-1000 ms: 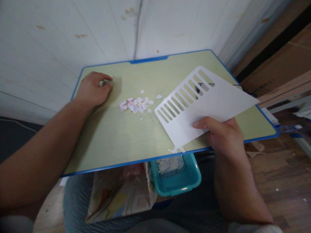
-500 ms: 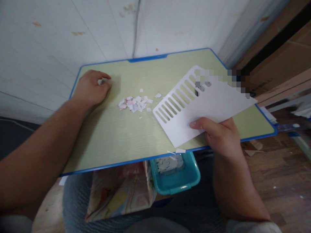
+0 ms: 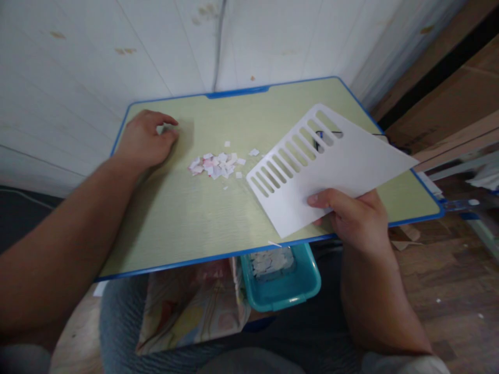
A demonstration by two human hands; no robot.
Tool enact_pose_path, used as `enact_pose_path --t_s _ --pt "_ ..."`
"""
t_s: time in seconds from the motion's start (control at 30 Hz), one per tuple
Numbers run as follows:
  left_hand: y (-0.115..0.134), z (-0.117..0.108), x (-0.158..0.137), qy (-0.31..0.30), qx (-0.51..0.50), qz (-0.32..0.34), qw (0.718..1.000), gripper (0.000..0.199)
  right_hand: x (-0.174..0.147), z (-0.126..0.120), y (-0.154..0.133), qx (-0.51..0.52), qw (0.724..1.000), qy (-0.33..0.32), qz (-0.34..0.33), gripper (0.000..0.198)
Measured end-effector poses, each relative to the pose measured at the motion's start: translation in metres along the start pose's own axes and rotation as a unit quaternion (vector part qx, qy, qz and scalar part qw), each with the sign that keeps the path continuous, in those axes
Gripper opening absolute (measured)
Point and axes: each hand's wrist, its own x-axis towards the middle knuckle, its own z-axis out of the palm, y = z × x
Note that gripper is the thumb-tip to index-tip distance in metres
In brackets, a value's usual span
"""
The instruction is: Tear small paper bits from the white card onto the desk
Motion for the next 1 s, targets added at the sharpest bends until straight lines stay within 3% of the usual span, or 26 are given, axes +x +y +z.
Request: enact_pose_path --t_s 0.13,0.3,0.47,0.6,0.83,1.0 --pt "-0.001 0.000 0.001 0.004 0.006 0.005 1.000 0.053 -0.005 0.004 -0.013 -0.002 0.999 -0.032 0.026 0.025" --pt "0.000 -0.001 -0.001 -0.002 -0.002 -0.004 1.000 0.049 -0.005 0.003 -0.023 0.041 0.992 -0.098 0.071 0.019" --pt "-0.002 0.000 -0.001 0.005 -0.031 0.003 1.000 0.046 -0.005 0.004 -0.023 0.032 0.995 -0.079 0.059 0.020" --pt "-0.003 0.001 -0.001 -0.001 -0.064 -0.008 0.998 0.052 -0.006 0.001 -0.022 0.050 0.991 -0.093 0.088 0.020" --pt "-0.006 0.005 0.001 -0.001 -0.068 -0.005 0.998 0.053 0.001 -0.002 -0.013 0.029 0.996 -0.076 0.035 0.032" --pt "-0.002 0.008 -0.002 0.013 -0.042 0.004 0.999 0.050 0.012 0.007 -0.004 0.059 0.998 -0.001 -0.032 0.019"
